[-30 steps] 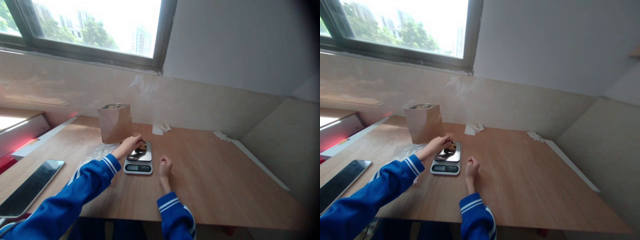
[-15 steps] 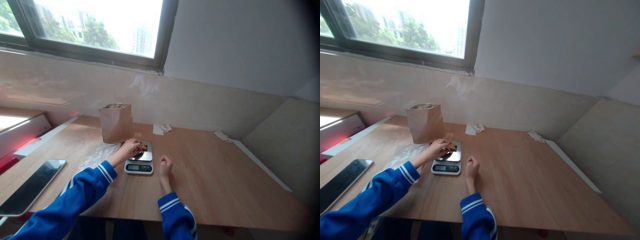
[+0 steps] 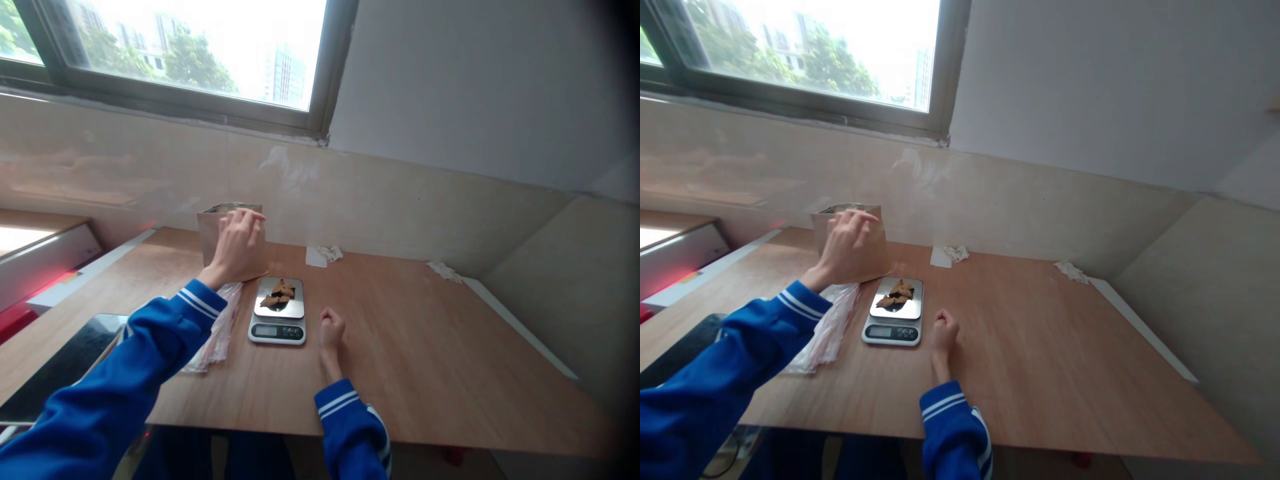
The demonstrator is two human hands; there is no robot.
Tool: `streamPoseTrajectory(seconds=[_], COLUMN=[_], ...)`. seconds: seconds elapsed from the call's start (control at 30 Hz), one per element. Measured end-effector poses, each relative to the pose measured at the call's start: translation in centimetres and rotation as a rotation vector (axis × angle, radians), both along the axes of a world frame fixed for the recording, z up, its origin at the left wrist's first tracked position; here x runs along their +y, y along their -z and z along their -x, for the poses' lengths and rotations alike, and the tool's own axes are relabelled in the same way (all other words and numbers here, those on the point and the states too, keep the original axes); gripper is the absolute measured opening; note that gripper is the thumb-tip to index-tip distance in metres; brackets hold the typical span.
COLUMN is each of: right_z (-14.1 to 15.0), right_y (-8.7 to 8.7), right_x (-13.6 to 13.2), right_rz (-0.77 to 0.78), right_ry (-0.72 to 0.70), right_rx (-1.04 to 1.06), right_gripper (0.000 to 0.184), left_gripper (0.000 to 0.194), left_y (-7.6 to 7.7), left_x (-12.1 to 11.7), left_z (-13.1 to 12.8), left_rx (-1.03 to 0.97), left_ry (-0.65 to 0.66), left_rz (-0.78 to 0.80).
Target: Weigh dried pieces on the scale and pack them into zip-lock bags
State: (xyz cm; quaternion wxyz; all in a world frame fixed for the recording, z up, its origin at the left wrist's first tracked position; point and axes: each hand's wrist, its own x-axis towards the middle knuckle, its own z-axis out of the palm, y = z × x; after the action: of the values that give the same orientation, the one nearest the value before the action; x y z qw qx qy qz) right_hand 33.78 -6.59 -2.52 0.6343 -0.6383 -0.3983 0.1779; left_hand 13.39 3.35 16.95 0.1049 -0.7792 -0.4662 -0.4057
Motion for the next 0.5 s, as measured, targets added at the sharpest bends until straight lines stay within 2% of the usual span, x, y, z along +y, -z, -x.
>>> streamPoseTrajectory(seconds=[0.1,0.13,0.23,0.3,0.4,0.5], right_z=[-0.1,-0.1,-0.2,-0.1,-0.1,-0.1], right_y=[0.0,0.0,-0.1,-0.2,-0.2,-0.1], right_x=[0.0,-0.1,-0.1,-0.1,-0.2,-0.1], right_rz=[0.003,0.002,-0.001,-0.003,0.000,0.006], right_ry=[-0.004,-0.006,-0.009,-0.012,-0.014,-0.015], right_rx=[0.003,0.003,0.003,0.002,-0.001,-0.002], right_gripper=[0.010,0.010,0.009,0.009,0.010,0.010], left_gripper=[0.034,0.034,0.034,0.035,0.034,0.028], left_y=[-2.4,-2.7,-2.5,-2.4,-3.1,-4.1], left_x=[2.9,3.8,5.4,5.3,4.4,3.6], left_z=[1.6,2.1,3.2,3.5,3.4,3.1], left_rx=[-0.077,-0.044,0.154,0.193,0.210,0.271], left_ry=[-0.187,-0.202,-0.134,-0.154,-0.201,-0.100], left_rz=[-0.067,-0.029,0.187,0.253,0.366,0.511])
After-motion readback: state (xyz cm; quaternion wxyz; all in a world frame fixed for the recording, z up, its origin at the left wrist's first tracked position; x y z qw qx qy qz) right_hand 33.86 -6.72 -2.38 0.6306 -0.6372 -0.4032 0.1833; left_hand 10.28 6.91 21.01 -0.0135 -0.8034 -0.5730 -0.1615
